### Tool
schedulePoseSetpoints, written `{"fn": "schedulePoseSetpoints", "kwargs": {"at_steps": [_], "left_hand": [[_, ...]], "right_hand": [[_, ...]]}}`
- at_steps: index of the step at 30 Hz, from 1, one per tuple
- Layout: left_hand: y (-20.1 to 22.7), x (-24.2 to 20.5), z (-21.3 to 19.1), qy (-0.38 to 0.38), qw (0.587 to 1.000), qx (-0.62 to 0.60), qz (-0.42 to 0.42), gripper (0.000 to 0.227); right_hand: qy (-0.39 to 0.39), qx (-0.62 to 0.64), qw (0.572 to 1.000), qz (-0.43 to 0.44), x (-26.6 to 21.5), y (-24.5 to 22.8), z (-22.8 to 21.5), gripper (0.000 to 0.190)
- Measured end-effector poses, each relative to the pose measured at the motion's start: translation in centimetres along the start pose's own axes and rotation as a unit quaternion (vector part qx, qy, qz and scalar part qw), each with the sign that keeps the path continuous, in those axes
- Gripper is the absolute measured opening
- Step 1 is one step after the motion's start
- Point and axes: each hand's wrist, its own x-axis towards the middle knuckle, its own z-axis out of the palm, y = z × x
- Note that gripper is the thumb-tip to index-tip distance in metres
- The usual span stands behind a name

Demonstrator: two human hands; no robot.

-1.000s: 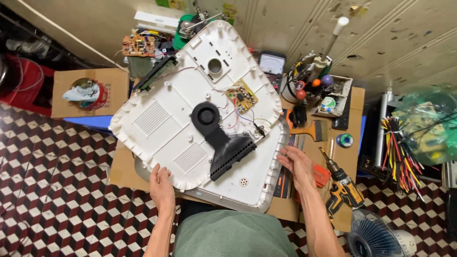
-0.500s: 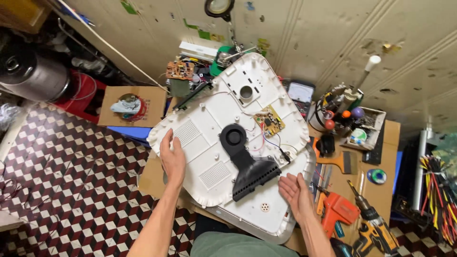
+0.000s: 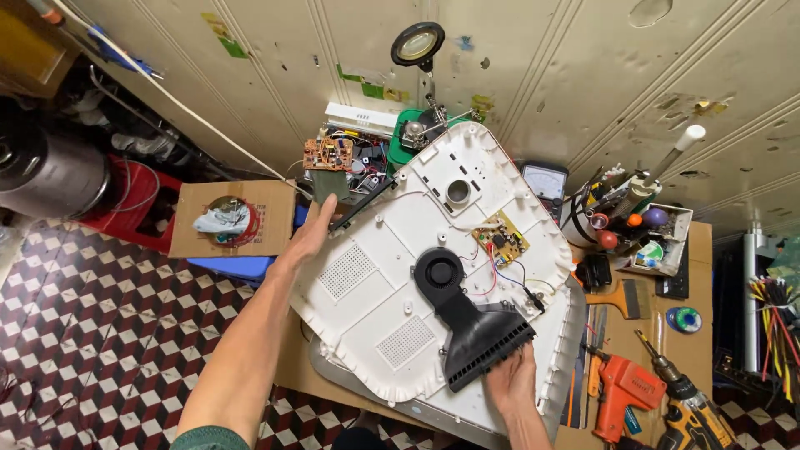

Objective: The person uses a power drill to remove screws from the bottom of a white appliance. They then lift off the casing to reveal the internal components, including a fan and circuit board, and proceed to detach a side panel.

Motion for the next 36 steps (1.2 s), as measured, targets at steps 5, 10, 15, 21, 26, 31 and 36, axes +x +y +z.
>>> {"fn": "schedulePoseSetpoints", "kwargs": {"at_steps": [5, 10, 15, 21, 26, 31, 36], "left_hand": [[0.0, 0.1, 0.1, -0.029, 1.0, 0.002, 0.007, 0.108], [0.9, -2.2, -0.5, -0.02, 1.0, -0.006, 0.013, 0.106], [-0.1, -3.9, -1.7, 0.005, 0.997, -0.056, 0.058, 0.096], [-0.7, -9.2, -2.2, 0.021, 0.998, -0.047, 0.019, 0.09], [-2.0, -11.8, -1.4, 0.03, 0.997, -0.071, 0.013, 0.089], [-4.0, -14.8, -0.2, 0.019, 0.991, -0.131, 0.001, 0.094], [-4.6, -17.2, 1.9, 0.004, 0.983, -0.149, -0.109, 0.102]], "right_hand": [[0.058, -0.006, 0.998, -0.004, -0.6, 0.4, 0.8, 0.052], [0.094, 0.007, 0.995, 0.023, -2.4, 0.1, 2.3, 0.054], [0.049, 0.02, 0.999, -0.004, -3.2, 0.2, 2.5, 0.049], [0.028, 0.028, 0.999, 0.003, -3.8, -0.3, 2.6, 0.047], [0.021, -0.007, 1.0, 0.002, -3.5, -1.3, 1.3, 0.048], [-0.023, -0.031, 0.999, -0.007, -2.6, -2.0, -0.8, 0.049], [-0.02, -0.084, 0.996, -0.02, -3.8, -4.4, 0.5, 0.047]]}}
